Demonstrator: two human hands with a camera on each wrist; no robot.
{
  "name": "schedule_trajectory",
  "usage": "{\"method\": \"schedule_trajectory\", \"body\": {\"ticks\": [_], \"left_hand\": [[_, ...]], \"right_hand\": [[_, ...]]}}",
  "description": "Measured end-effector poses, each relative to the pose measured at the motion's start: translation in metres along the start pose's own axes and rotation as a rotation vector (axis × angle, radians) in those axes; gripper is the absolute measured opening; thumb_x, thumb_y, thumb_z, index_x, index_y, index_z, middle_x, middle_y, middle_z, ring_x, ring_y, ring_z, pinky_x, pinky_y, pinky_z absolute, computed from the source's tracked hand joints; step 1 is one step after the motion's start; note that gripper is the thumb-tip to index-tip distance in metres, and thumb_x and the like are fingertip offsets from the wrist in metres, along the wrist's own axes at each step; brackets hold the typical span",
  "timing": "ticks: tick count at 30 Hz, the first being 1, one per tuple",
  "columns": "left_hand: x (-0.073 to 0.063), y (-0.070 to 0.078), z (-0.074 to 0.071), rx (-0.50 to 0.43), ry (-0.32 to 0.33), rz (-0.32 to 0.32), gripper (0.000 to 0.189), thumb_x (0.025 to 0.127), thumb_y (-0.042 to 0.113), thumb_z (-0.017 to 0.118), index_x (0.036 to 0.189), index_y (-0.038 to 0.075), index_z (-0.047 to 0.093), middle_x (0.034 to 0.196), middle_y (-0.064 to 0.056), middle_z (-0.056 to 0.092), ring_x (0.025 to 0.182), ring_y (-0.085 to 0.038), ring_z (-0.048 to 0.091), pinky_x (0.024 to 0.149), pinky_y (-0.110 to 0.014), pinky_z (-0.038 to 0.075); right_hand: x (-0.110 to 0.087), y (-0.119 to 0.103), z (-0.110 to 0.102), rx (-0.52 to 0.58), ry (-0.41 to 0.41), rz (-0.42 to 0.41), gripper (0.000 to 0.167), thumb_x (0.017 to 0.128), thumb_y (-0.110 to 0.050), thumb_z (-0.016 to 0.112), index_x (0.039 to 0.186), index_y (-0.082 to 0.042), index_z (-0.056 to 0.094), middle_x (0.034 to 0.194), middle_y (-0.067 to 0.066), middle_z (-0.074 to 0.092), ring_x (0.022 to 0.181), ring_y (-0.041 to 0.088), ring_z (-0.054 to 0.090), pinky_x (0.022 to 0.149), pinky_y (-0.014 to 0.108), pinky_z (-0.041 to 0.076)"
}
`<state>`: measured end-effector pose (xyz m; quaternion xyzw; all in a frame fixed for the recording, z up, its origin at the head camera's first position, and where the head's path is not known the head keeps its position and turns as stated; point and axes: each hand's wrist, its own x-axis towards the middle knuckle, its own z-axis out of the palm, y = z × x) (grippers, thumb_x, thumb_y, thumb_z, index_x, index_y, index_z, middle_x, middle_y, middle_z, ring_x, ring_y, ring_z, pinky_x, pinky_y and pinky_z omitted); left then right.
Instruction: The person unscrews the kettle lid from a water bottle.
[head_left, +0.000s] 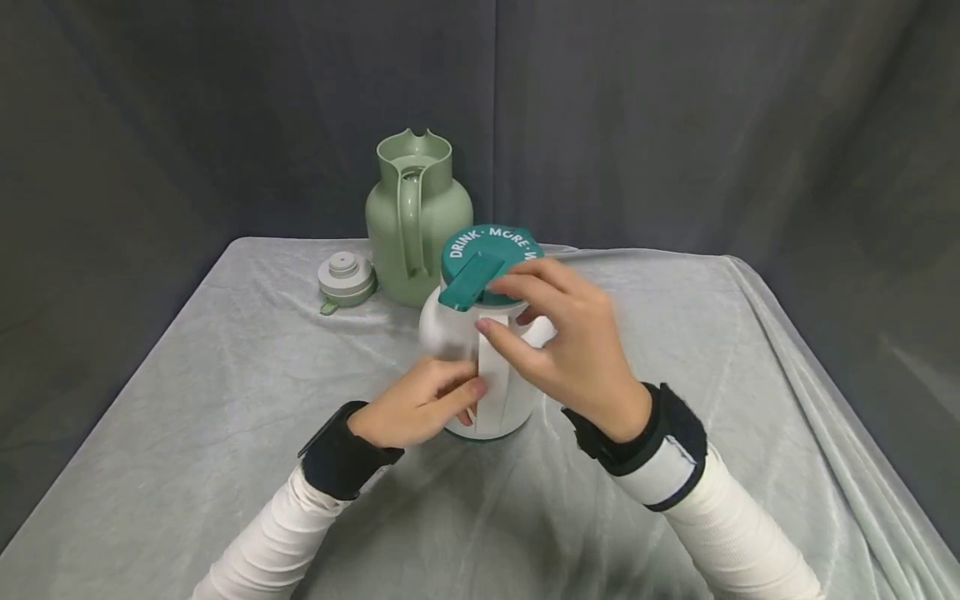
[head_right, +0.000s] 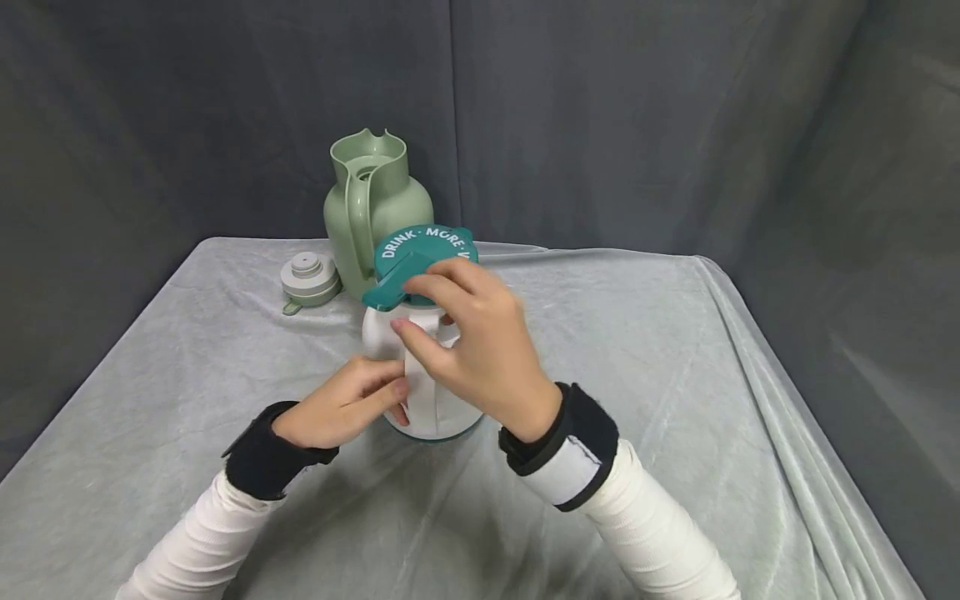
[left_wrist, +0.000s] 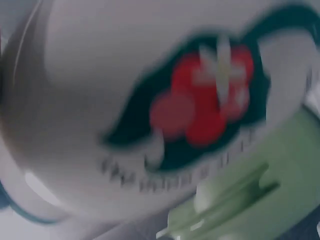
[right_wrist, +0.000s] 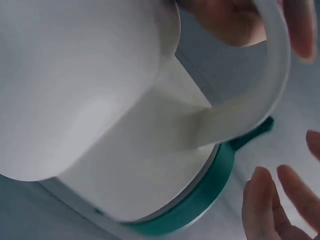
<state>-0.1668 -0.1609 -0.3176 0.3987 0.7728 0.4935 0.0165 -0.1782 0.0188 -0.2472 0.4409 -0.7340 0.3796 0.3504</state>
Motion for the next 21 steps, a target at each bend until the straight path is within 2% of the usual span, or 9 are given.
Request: {"method": "schedule_trajectory", "body": {"ticks": [4,7,12,21], "left_hand": [[0.003,-0.007,0.008,0.044,0.003,0.107,0.041,0.1,0.023,0.035,0.065,0.006,0.049,0.059,-0.003,0.048,0.054,-0.007,0.046,0.052,-0.023,0.041],[0.005,-0.009,0.01,0.057,-0.003,0.163,0.046,0.099,0.034,0.029,0.069,0.007,0.051,0.062,-0.002,0.049,0.055,-0.007,0.045,0.054,-0.023,0.04],[0.005,-0.01,0.008,0.053,-0.027,0.174,0.047,0.097,0.039,0.027,0.082,0.005,0.056,0.071,-0.001,0.053,0.057,-0.007,0.049,0.055,-0.023,0.044],[0.006,-0.011,0.007,0.05,-0.044,0.168,0.044,0.098,0.038,0.028,0.084,0.005,0.055,0.073,-0.001,0.053,0.057,-0.007,0.051,0.055,-0.023,0.045]], "right_hand": [[0.012,-0.005,0.01,-0.127,-0.104,-0.1,0.015,0.073,-0.008,0.074,0.085,-0.001,0.068,0.085,0.009,0.057,0.074,0.02,0.053,0.062,0.025,0.045],[0.018,-0.008,0.016,-0.224,-0.146,-0.15,0.014,0.073,-0.006,0.073,0.086,-0.003,0.068,0.087,0.009,0.056,0.079,0.022,0.052,0.066,0.027,0.046],[0.024,-0.008,0.025,-0.303,-0.17,-0.187,0.011,0.075,-0.002,0.068,0.086,-0.005,0.07,0.085,0.007,0.056,0.08,0.021,0.052,0.064,0.027,0.047],[0.028,-0.008,0.032,-0.294,-0.195,-0.199,0.011,0.076,0.006,0.058,0.074,-0.002,0.066,0.071,0.006,0.05,0.068,0.02,0.047,0.063,0.025,0.041]]}}
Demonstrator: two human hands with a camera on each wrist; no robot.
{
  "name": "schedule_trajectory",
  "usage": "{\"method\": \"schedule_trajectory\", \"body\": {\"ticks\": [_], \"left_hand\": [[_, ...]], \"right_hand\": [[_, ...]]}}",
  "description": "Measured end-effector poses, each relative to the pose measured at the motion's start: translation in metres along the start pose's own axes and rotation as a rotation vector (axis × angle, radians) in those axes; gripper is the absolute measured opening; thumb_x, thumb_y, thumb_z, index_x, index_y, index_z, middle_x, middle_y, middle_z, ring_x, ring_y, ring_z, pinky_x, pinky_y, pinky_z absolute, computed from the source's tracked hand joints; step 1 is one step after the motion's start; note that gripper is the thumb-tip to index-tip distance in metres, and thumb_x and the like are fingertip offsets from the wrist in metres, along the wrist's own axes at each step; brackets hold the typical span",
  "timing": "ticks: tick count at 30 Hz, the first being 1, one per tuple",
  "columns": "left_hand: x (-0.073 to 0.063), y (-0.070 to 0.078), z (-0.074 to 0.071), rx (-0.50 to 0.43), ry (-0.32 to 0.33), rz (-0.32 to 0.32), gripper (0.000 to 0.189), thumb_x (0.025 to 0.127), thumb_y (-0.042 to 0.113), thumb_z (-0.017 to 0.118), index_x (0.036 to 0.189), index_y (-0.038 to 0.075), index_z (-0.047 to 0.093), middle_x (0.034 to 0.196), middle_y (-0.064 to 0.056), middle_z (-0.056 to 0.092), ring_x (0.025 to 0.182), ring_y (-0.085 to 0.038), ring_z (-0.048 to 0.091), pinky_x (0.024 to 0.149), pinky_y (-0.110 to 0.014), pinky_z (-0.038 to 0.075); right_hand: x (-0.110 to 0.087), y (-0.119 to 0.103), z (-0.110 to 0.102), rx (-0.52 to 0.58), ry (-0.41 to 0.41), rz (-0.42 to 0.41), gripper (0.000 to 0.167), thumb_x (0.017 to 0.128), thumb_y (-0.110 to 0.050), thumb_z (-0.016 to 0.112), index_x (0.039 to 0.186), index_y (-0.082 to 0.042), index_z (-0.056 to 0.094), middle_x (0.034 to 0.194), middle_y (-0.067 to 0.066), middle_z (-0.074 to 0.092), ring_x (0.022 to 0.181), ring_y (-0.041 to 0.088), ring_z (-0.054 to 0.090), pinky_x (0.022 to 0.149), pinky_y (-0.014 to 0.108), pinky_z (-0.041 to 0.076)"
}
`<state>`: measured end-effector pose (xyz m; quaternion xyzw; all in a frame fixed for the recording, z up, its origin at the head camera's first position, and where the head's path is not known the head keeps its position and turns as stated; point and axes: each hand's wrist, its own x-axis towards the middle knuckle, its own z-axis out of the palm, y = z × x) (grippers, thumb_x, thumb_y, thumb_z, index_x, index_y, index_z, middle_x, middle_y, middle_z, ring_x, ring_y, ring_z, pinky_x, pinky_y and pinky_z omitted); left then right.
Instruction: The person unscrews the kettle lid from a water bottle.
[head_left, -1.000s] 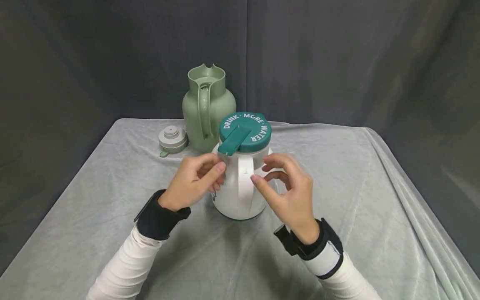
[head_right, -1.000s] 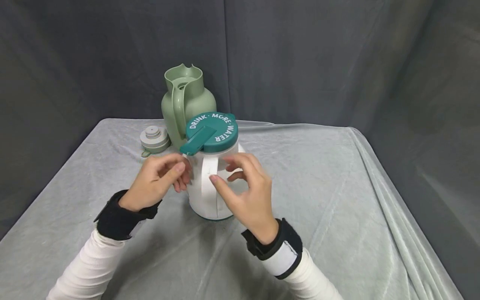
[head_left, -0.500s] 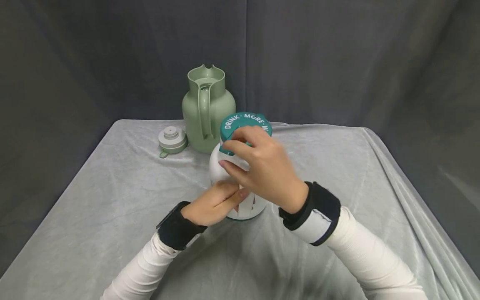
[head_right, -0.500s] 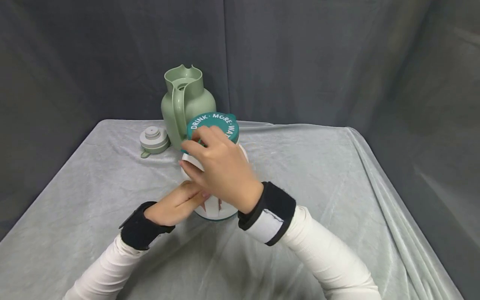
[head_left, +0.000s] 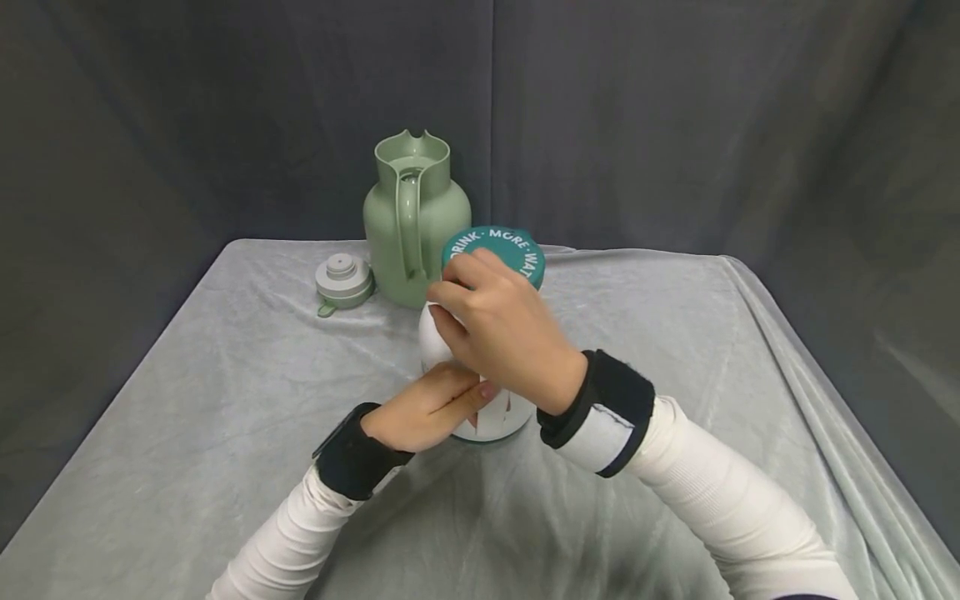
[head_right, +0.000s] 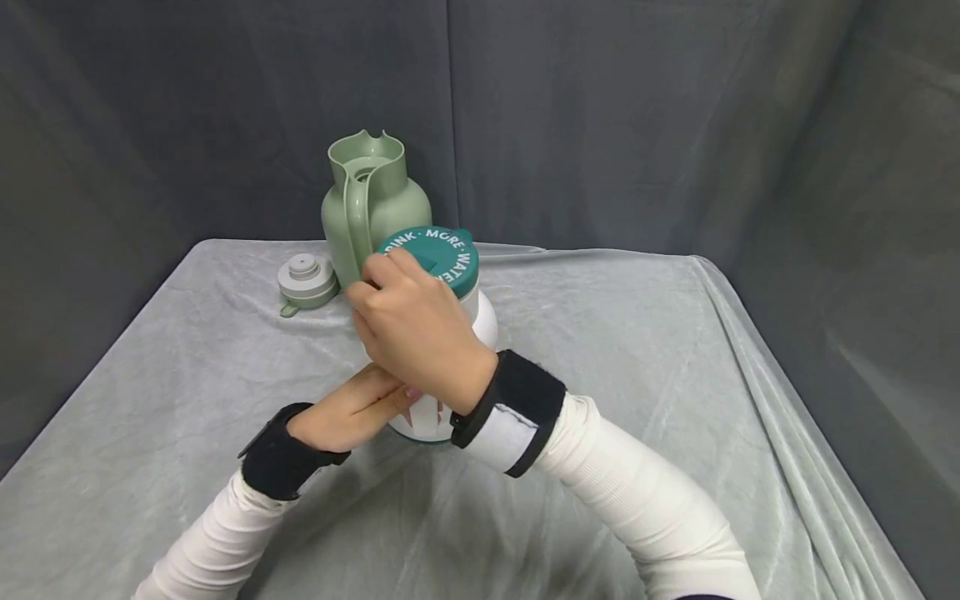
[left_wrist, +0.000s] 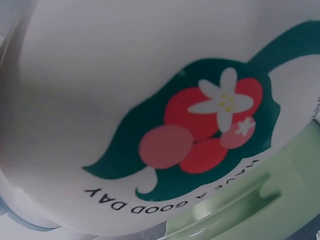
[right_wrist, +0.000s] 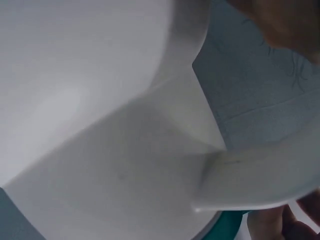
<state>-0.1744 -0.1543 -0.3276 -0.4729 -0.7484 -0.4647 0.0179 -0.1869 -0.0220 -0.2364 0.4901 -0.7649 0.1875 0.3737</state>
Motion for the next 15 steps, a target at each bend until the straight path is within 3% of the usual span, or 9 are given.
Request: {"method": "schedule_trajectory", "body": {"ticks": [15], "left_hand": [[0.0005,-0.0035,-0.0003,-0.017,0.019,0.02,0.049,0.096,0.042,0.027,0.077,0.006,0.054,0.068,-0.003,0.053,0.055,-0.006,0.05,0.053,-0.022,0.045]], "right_hand": [[-0.0011,0.0016,0.0029,0.004,0.019,0.026,0.008,0.073,0.006,0.06,0.073,0.0,0.066,0.068,0.006,0.052,0.063,0.021,0.045,0.059,0.026,0.04]]}}
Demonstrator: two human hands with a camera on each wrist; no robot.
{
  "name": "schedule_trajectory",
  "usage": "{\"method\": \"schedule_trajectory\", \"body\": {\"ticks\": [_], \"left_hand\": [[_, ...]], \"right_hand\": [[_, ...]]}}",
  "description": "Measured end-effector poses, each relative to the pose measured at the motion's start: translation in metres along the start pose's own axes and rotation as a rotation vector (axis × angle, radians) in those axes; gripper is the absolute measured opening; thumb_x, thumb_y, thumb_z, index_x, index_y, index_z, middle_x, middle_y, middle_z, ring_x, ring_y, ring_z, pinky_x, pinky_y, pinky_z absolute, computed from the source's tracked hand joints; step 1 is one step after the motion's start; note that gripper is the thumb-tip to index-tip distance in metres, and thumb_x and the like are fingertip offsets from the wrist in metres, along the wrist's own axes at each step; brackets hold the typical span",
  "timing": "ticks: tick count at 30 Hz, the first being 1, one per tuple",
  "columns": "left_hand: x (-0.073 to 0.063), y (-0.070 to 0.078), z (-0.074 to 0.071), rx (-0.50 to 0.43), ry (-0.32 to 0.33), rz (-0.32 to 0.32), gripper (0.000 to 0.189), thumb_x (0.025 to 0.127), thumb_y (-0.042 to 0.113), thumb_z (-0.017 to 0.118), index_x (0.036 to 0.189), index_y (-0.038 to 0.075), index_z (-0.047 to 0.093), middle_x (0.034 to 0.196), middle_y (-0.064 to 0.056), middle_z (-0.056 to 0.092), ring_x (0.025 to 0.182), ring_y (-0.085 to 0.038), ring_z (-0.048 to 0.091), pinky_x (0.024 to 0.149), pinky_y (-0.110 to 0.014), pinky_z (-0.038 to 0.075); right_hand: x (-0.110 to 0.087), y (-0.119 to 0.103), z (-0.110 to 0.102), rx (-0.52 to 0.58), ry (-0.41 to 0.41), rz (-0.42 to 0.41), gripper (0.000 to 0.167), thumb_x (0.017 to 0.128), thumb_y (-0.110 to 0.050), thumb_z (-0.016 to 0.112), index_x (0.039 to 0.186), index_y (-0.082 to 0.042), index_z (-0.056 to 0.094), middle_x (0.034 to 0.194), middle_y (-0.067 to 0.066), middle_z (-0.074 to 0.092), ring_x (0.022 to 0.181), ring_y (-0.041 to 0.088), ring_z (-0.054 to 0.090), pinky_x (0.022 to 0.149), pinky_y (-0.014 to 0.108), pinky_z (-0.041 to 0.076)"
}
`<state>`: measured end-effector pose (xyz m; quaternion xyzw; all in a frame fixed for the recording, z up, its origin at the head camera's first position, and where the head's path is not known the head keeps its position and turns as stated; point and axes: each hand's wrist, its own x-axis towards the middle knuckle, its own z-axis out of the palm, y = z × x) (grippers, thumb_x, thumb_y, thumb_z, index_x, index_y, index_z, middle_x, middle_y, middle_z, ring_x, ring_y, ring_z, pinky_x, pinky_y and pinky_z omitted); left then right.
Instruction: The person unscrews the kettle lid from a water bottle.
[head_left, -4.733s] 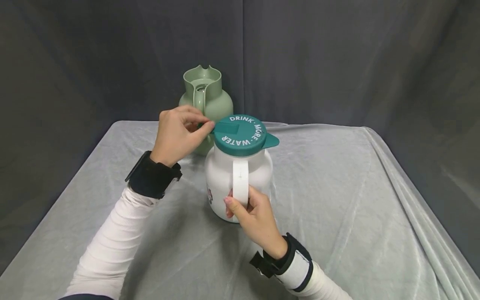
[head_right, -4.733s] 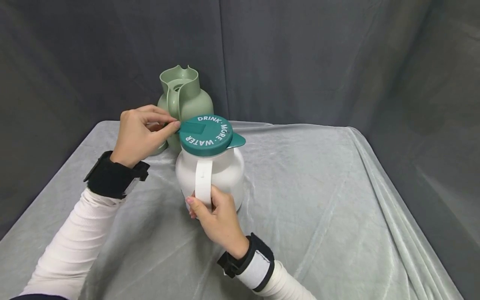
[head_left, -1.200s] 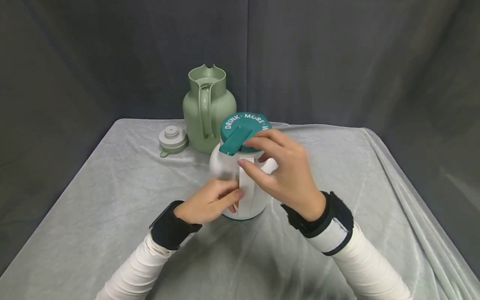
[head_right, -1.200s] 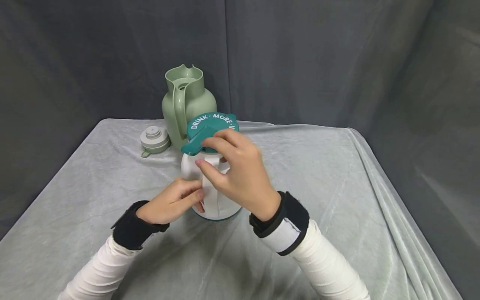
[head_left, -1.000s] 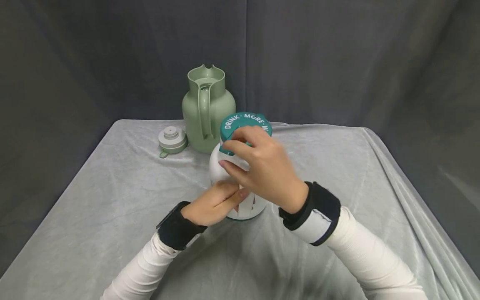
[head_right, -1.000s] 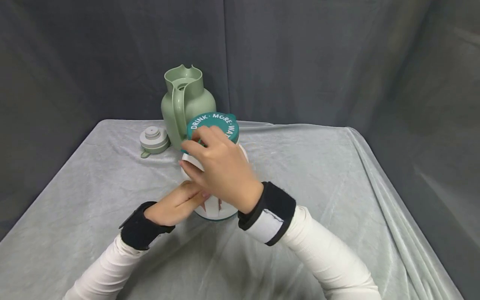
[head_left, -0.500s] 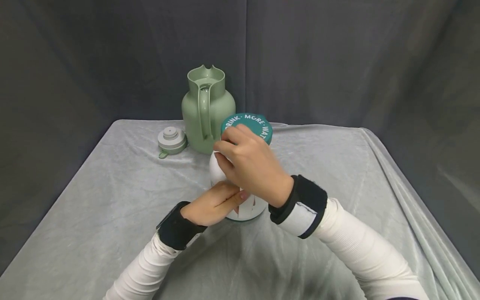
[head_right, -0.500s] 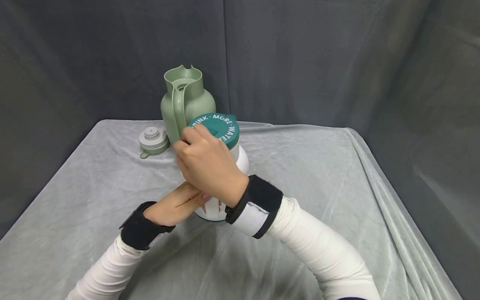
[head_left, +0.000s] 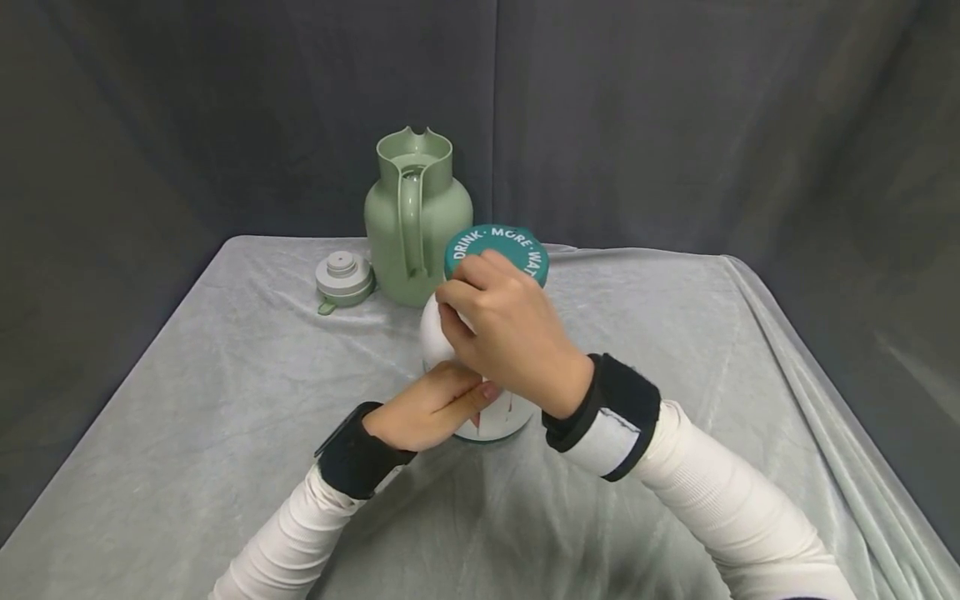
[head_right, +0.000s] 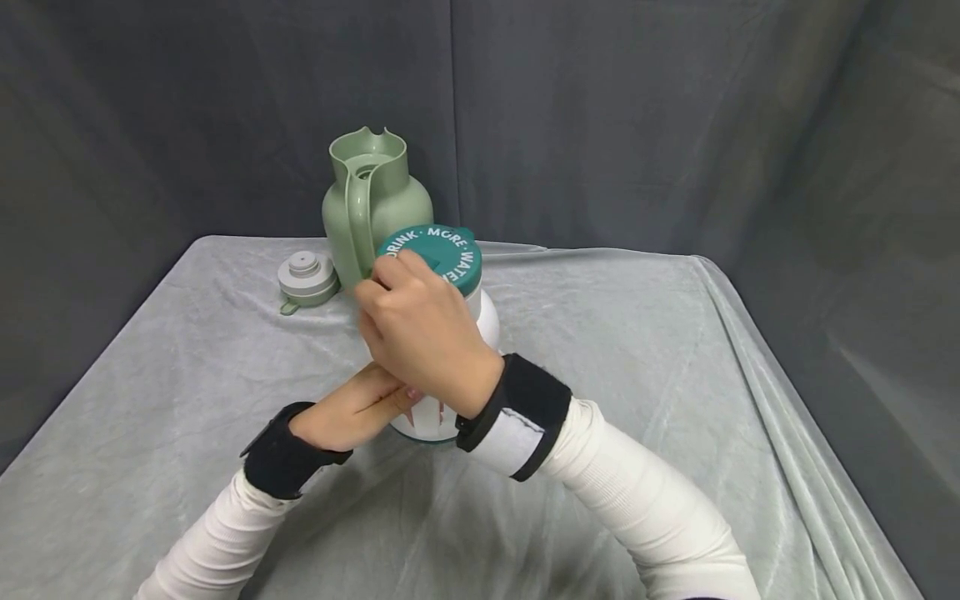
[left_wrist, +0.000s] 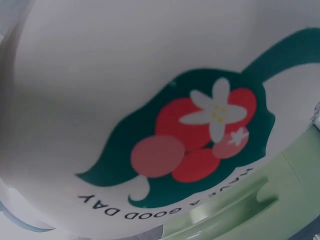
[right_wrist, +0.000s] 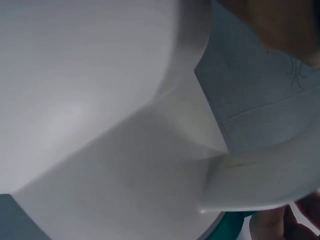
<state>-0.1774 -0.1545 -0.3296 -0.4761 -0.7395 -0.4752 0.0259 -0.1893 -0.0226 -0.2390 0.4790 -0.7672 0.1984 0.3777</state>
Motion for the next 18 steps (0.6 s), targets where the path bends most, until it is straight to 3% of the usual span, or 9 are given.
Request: {"method": "schedule_trajectory", "body": {"ticks": [18], "left_hand": [[0.003,-0.001,0.002,-0.017,0.021,0.009,0.055,0.097,0.042,0.029,0.061,0.006,0.051,0.056,0.0,0.05,0.051,-0.005,0.048,0.048,-0.021,0.041]], "right_hand": [[-0.013,0.008,-0.01,0.046,0.052,-0.053,0.008,0.071,0.008,0.061,0.069,0.0,0.063,0.069,0.006,0.053,0.064,0.021,0.046,0.058,0.026,0.041]]}}
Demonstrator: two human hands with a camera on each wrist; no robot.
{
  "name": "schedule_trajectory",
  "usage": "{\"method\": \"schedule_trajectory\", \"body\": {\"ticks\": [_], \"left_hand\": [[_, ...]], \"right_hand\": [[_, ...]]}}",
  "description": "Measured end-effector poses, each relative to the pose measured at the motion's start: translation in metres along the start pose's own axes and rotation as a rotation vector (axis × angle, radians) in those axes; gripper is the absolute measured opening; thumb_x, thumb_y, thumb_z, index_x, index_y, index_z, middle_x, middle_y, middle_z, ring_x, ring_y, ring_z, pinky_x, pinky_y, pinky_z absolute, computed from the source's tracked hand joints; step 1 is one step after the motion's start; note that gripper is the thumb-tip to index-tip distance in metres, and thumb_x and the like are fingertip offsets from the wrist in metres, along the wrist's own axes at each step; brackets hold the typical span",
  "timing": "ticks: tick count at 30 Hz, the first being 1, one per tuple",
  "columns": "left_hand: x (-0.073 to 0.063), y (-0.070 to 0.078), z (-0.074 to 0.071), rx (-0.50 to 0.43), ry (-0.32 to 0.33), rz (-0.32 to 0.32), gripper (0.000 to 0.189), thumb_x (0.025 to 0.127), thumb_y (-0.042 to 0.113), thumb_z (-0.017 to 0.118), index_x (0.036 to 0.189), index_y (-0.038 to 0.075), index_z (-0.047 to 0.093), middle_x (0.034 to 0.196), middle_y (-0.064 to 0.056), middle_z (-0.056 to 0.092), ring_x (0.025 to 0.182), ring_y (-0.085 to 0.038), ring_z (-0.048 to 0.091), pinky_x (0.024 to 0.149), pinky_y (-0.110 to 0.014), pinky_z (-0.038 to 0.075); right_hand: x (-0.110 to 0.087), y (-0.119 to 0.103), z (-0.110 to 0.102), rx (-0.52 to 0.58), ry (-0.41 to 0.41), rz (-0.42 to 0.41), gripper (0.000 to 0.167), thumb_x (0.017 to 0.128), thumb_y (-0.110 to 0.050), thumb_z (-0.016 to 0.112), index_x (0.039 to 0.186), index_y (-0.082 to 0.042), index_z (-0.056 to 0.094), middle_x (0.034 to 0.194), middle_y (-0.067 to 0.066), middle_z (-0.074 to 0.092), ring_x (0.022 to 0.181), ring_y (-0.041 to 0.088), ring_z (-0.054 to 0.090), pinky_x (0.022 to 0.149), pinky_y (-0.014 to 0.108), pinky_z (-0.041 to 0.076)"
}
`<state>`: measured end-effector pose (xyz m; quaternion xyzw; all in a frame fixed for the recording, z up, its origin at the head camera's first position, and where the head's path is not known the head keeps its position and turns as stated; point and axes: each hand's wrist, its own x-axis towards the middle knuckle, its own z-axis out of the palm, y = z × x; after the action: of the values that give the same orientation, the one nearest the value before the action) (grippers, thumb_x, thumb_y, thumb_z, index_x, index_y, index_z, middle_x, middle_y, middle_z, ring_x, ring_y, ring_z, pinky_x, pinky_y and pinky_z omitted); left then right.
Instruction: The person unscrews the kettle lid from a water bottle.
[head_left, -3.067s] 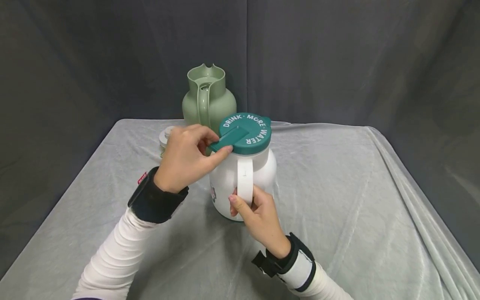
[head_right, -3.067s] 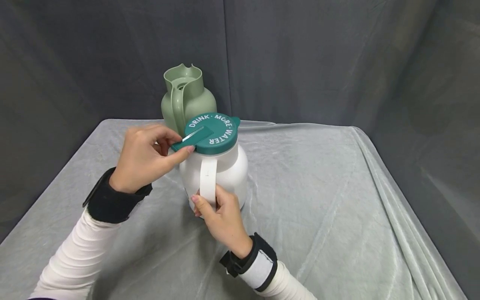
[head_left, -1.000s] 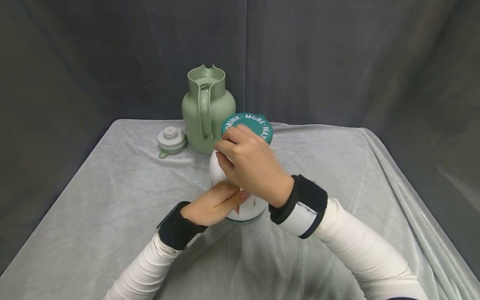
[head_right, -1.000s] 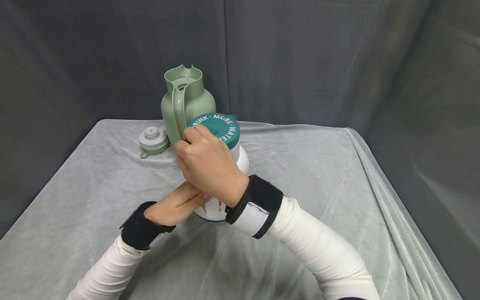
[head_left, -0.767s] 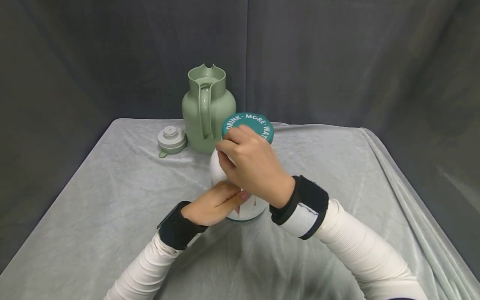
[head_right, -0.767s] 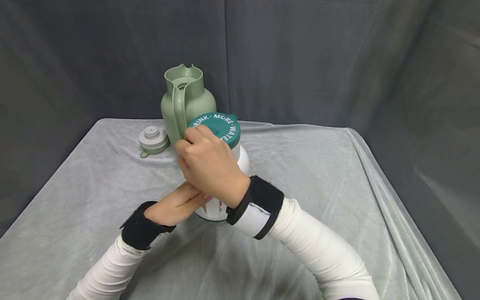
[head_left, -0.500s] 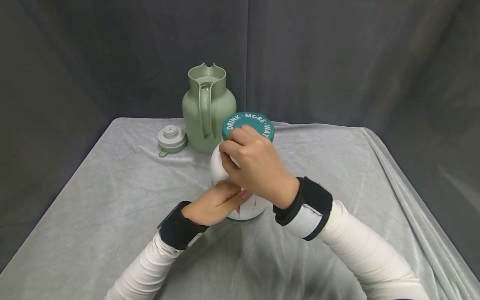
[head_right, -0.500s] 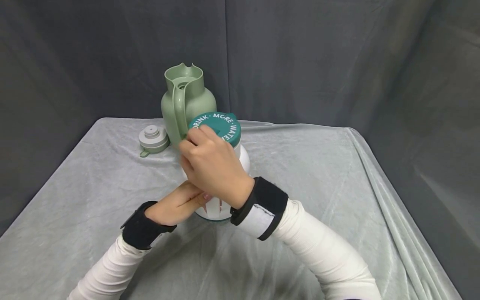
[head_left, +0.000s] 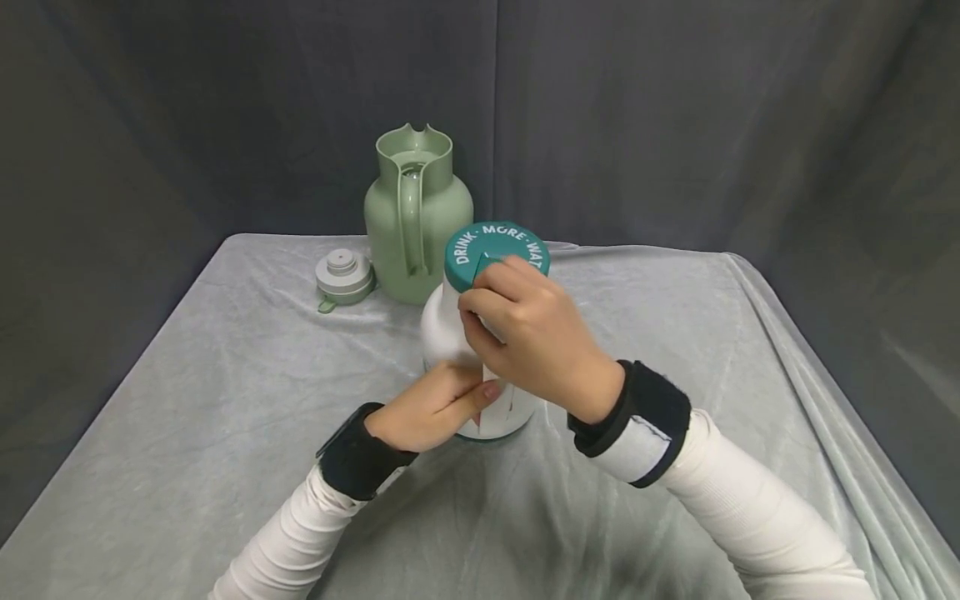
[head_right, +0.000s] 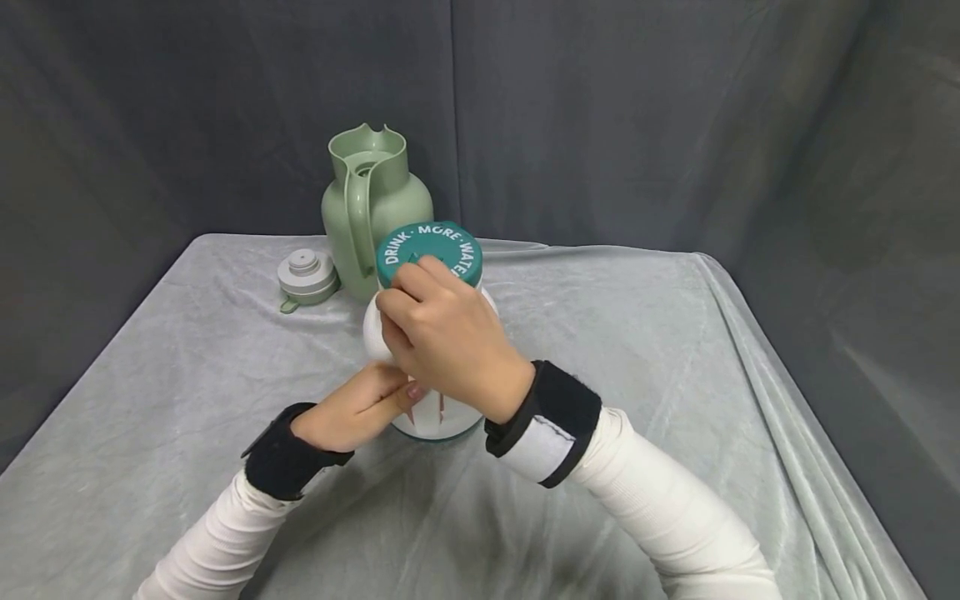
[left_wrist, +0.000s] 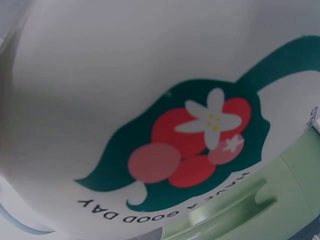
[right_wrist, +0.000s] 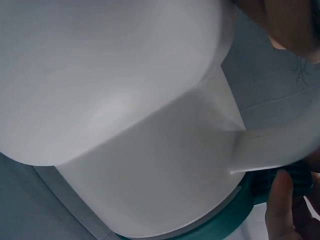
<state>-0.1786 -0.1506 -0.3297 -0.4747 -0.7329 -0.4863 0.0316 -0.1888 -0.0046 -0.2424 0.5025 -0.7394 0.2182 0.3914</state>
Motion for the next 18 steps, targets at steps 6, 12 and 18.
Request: {"method": "schedule_trajectory", "body": {"ticks": [6,12,18], "left_hand": [[-0.001,-0.002,0.0,0.011,0.0,-0.003,0.052,0.098,0.037,0.031,0.063,0.005,0.053,0.057,-0.002,0.052,0.051,-0.006,0.048,0.048,-0.022,0.04],[-0.001,-0.001,0.0,0.041,0.005,-0.009,0.051,0.1,0.025,0.034,0.058,0.005,0.054,0.056,0.0,0.051,0.051,-0.007,0.047,0.048,-0.021,0.039],[-0.003,0.002,0.0,0.054,0.018,-0.032,0.056,0.099,0.038,0.031,0.055,0.007,0.049,0.052,0.002,0.046,0.049,-0.004,0.044,0.047,-0.02,0.038]], "right_hand": [[-0.003,0.002,0.0,-0.001,0.007,-0.012,0.008,0.072,0.008,0.06,0.071,0.0,0.063,0.07,0.007,0.053,0.065,0.021,0.047,0.059,0.026,0.042],[-0.007,0.004,-0.004,0.014,0.016,0.002,0.009,0.072,0.008,0.06,0.071,0.0,0.062,0.071,0.007,0.054,0.065,0.021,0.047,0.059,0.028,0.042],[-0.012,0.006,-0.01,0.042,0.013,0.019,0.008,0.072,0.008,0.062,0.071,0.0,0.061,0.073,0.007,0.054,0.066,0.021,0.049,0.058,0.027,0.042]]}}
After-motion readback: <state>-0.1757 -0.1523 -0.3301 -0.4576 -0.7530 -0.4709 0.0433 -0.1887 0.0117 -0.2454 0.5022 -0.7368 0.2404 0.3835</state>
